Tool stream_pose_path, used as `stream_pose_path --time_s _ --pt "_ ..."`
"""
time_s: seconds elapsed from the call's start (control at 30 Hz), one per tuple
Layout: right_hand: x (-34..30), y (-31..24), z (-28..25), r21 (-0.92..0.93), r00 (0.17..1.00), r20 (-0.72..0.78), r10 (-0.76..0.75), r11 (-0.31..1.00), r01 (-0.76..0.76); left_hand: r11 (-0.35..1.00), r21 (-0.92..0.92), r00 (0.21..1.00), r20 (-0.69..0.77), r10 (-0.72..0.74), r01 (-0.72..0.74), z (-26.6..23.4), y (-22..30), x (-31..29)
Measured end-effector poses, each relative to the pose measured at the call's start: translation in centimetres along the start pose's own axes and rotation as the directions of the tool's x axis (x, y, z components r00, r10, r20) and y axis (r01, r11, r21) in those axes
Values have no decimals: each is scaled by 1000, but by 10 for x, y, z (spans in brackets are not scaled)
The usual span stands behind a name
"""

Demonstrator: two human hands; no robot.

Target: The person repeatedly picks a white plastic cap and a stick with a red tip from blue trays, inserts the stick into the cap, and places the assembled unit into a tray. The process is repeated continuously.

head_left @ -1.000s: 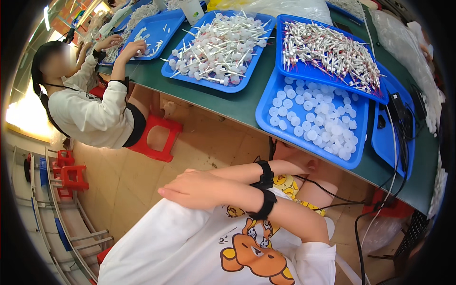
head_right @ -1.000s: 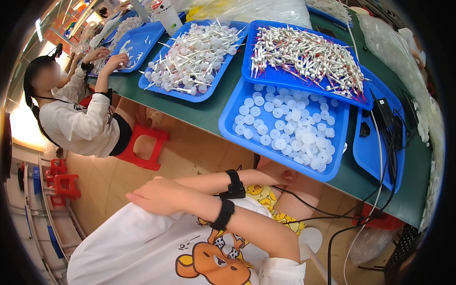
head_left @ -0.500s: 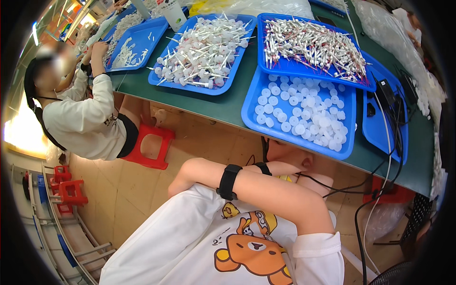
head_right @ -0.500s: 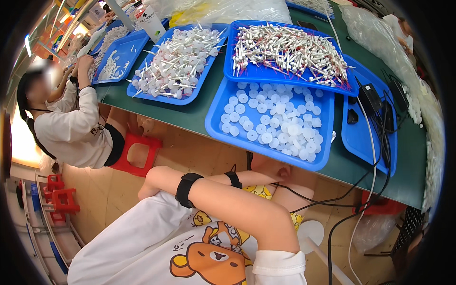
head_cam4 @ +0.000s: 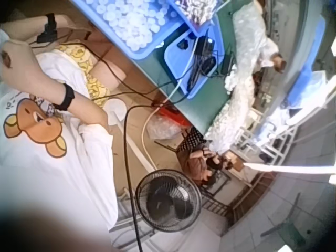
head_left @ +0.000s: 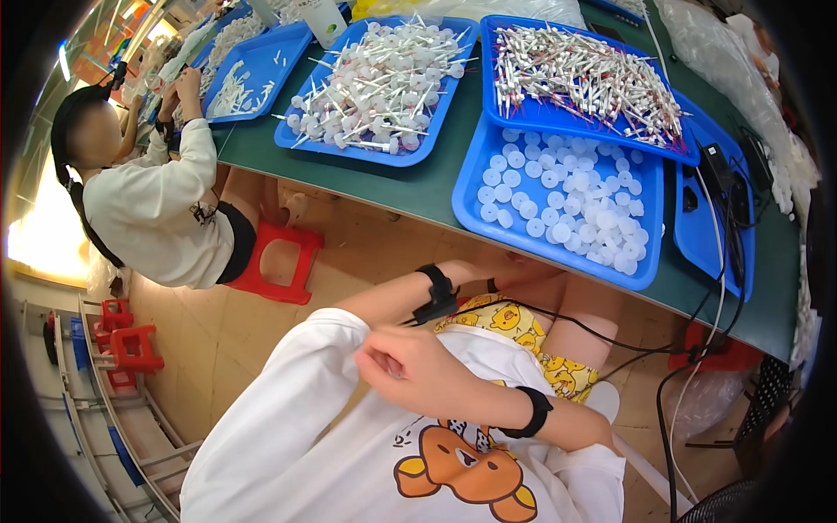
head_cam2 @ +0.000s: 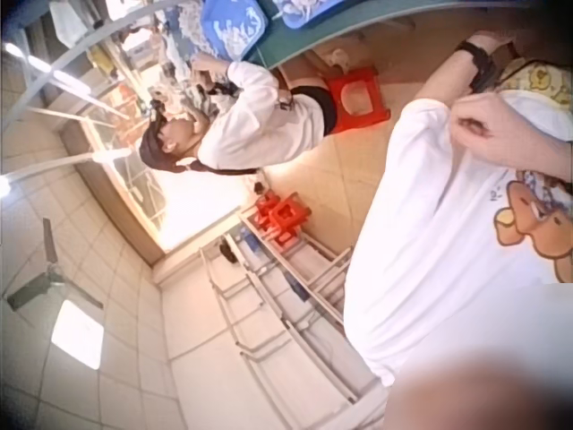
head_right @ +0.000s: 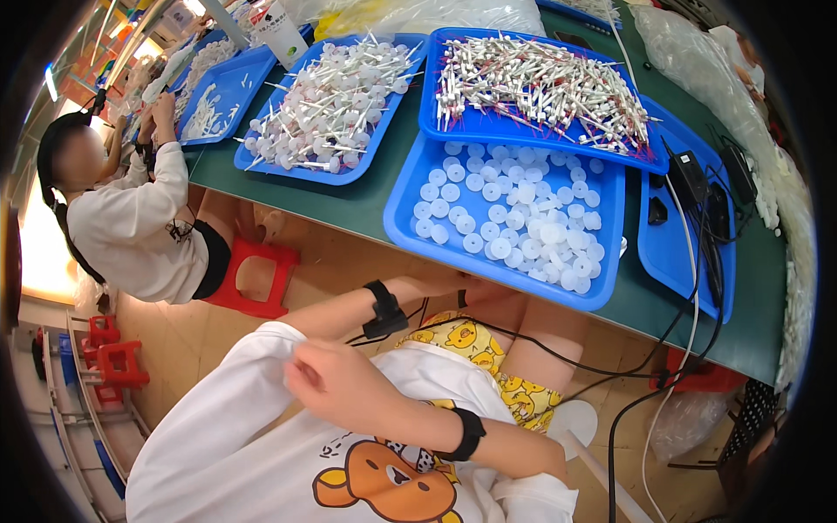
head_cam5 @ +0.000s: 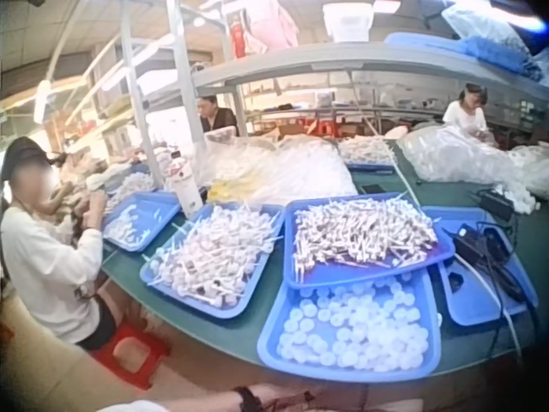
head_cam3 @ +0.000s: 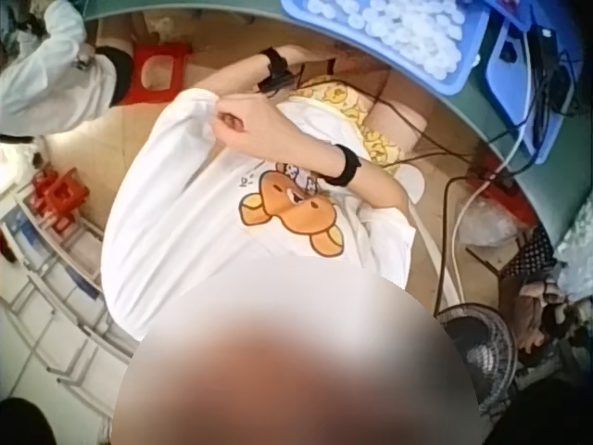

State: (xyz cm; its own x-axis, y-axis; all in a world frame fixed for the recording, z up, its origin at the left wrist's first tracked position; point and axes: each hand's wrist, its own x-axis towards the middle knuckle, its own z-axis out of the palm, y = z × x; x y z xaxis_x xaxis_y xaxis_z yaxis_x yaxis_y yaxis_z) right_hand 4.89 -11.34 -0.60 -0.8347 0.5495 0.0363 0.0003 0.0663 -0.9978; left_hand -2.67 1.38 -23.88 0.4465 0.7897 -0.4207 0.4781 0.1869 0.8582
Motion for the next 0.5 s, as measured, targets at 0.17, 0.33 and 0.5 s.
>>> stream_pose_path --time_s 0.17,0.33,0.5 --pt "-10 86 46 396 869 429 247 813 -427 981 -7 955 -229 -188 192 -42 -62 -14" --pt "28 105 85 509 811 537 233 677 -532 962 -40 898 -351 -267 270 -62 -84 -11" --pt "33 100 87 600 742 633 221 467 -650 958 -47 874 -398 -278 283 -73 -85 -1"
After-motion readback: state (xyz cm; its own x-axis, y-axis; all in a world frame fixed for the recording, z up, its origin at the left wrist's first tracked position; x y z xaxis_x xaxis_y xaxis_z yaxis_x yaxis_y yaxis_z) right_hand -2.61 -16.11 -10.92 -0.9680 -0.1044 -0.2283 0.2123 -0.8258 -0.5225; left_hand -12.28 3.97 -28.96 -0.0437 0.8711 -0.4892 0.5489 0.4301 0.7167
